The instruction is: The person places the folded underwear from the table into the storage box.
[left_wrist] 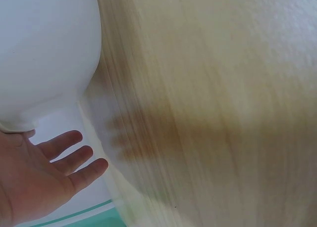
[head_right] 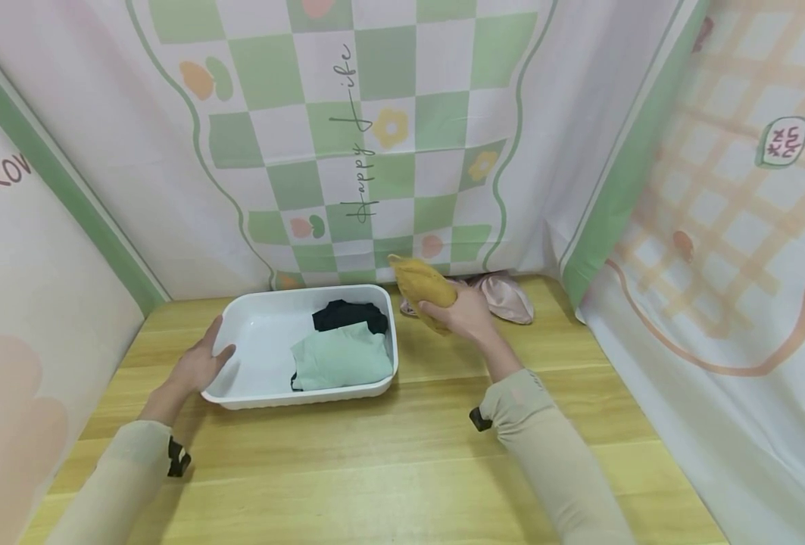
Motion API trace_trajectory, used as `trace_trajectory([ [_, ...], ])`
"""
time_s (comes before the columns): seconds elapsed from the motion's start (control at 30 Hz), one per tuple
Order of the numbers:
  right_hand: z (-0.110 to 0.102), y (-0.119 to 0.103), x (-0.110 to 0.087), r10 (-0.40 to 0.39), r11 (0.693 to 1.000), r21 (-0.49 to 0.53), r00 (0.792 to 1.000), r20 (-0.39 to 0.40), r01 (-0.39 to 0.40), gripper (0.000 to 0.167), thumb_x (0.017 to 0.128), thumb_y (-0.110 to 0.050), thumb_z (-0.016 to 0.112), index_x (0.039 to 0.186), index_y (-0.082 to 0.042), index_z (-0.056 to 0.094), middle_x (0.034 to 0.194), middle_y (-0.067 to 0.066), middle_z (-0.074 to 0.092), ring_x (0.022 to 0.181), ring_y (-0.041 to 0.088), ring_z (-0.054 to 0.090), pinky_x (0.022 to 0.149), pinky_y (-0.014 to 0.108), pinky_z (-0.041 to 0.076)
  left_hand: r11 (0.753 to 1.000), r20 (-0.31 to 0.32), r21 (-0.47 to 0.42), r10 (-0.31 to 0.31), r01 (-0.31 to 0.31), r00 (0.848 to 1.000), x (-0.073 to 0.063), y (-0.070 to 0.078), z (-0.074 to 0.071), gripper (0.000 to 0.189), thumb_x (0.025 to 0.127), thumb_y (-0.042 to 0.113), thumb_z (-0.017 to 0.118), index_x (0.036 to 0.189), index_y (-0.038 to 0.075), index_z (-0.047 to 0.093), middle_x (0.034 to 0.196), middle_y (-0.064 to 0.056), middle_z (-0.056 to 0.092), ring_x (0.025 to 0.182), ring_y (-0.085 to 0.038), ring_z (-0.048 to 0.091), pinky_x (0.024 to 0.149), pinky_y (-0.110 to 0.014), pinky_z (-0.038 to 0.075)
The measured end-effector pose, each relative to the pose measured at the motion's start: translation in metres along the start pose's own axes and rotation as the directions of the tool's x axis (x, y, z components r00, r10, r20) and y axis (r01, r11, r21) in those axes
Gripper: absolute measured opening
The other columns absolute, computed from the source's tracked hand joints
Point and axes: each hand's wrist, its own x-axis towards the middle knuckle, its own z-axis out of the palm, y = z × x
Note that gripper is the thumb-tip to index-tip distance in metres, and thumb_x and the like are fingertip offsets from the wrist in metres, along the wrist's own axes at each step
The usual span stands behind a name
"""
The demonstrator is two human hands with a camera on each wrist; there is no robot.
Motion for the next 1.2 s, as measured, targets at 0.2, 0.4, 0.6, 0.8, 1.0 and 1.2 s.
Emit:
trace_trajectory([
  [0.2,0.008,-0.005,0.006,-0.04,0.998,-0.046,0.999,-0.02,0.039,0.054,0.086,-0.053,0.07,0.117,-0.009,0.066,0.102,0.015,0.072,0.09,0.029,0.066,0.075,0.037,0.054,1.0,0.008,0.004,-0.012,0.012,1.0,-0.001,0.001,0.0,0.08,0.105,0.048,0.034,0.159,0.015,-0.015,0.16,-0.034,0.017,0.139,-0.058,0.033,0.114,-0.068,0.032],
  [0.4,0.015,-0.011,0.015,-0.049,0.997,-0.059,0.998,-0.036,0.047,0.054,0.083,-0.057,0.072,0.114,-0.012,0.068,0.1,0.012,0.072,0.089,0.027,0.066,0.077,0.039,0.053,1.0,0.003,-0.004,-0.011,0.011,1.0,-0.002,0.001,-0.001,0.079,0.105,0.046,0.035,0.159,0.016,-0.014,0.161,-0.033,0.016,0.14,-0.057,0.031,0.114,-0.068,0.031],
  [0.6,0.024,-0.02,0.022,-0.069,0.996,-0.058,0.997,-0.046,0.066,0.047,0.081,-0.057,0.074,0.1,-0.014,0.071,0.09,0.009,0.074,0.082,0.024,0.067,0.073,0.036,0.054,1.0,0.009,0.001,-0.011,0.011,1.0,-0.001,0.001,0.0,0.08,0.105,0.047,0.035,0.159,0.015,-0.015,0.161,-0.034,0.016,0.14,-0.058,0.031,0.114,-0.068,0.031],
  [0.8,0.031,-0.032,0.03,-0.119,0.979,-0.173,0.992,-0.052,0.108,0.045,0.082,-0.059,0.07,0.095,-0.015,0.071,0.086,0.007,0.074,0.08,0.026,0.067,0.073,0.04,0.053,1.0,0.012,-0.009,-0.015,0.015,1.0,-0.001,0.002,-0.001,0.08,0.105,0.047,0.035,0.159,0.017,-0.015,0.161,-0.033,0.014,0.141,-0.058,0.03,0.114,-0.068,0.03],
  [1.0,0.041,-0.039,0.037,-0.122,0.982,-0.148,0.992,0.001,0.121,0.047,0.082,-0.057,0.071,0.101,-0.014,0.069,0.09,0.007,0.072,0.083,0.024,0.065,0.075,0.039,0.054,1.0,0.007,-0.003,-0.014,0.014,1.0,0.0,0.002,-0.001,0.079,0.105,0.048,0.034,0.159,0.017,-0.015,0.161,-0.034,0.015,0.14,-0.058,0.03,0.114,-0.068,0.031],
  [1.2,0.051,-0.043,0.043,-0.146,0.983,-0.103,0.989,0.038,0.149,0.05,0.081,-0.054,0.073,0.108,-0.013,0.068,0.096,0.008,0.072,0.085,0.024,0.066,0.076,0.039,0.055,1.0,0.003,0.013,-0.015,0.015,1.0,-0.001,0.002,-0.001,0.079,0.105,0.049,0.034,0.16,0.016,-0.014,0.16,-0.035,0.018,0.139,-0.058,0.033,0.113,-0.068,0.034],
])
